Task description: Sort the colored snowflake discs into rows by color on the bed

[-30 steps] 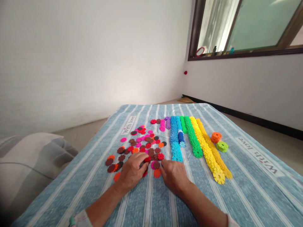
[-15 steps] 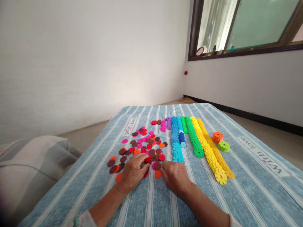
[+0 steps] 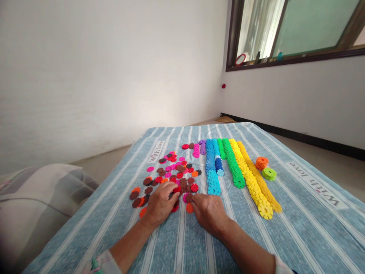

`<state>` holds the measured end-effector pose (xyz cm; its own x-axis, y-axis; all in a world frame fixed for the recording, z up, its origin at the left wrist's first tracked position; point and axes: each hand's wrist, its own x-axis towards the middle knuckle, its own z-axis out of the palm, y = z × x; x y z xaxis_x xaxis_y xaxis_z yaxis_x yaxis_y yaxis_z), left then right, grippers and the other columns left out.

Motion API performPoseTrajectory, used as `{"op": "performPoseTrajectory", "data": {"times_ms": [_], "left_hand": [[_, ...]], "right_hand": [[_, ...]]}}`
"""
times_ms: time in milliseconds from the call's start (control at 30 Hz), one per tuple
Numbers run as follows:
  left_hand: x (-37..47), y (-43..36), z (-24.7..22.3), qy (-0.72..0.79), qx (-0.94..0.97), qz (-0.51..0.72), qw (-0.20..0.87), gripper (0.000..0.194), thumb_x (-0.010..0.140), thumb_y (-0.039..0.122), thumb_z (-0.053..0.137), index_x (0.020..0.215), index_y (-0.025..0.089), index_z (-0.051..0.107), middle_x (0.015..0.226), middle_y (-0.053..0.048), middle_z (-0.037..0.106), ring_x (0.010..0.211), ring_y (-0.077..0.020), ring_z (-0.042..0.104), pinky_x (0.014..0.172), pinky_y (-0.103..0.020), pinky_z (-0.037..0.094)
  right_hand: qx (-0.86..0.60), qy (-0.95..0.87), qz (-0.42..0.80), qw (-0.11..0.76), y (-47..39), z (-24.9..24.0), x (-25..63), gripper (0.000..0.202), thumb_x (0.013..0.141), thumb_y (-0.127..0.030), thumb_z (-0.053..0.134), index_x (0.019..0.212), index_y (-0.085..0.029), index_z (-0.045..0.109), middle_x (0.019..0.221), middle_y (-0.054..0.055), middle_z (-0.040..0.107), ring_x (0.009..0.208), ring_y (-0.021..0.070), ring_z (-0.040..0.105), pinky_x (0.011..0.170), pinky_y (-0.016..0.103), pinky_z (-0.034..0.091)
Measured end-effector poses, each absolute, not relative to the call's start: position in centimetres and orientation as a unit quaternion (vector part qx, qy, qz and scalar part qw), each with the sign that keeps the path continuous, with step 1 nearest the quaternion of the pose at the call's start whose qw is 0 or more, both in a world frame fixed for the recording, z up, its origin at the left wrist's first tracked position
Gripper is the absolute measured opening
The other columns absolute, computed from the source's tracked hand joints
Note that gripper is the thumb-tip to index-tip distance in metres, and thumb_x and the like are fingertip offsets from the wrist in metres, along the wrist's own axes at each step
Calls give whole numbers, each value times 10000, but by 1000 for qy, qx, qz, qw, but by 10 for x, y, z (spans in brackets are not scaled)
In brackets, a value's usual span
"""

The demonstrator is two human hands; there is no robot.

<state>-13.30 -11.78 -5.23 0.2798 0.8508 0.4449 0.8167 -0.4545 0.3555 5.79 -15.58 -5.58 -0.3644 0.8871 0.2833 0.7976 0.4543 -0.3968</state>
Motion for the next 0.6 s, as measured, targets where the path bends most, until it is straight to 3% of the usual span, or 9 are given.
{"op": "performPoseTrajectory", "data": {"times_ms": [600], "left_hand": [[-137,-116,-54,528,798,292,6,213,877,198,438,743,175,601,779,-52,616,776,-176,565,730,-290,442]], "right_hand": [[-504,-827,89,234,-155,-58,59,253,935,-253,423,1012,-226,662,853,36,725,769,159,662,649,229,388]]}}
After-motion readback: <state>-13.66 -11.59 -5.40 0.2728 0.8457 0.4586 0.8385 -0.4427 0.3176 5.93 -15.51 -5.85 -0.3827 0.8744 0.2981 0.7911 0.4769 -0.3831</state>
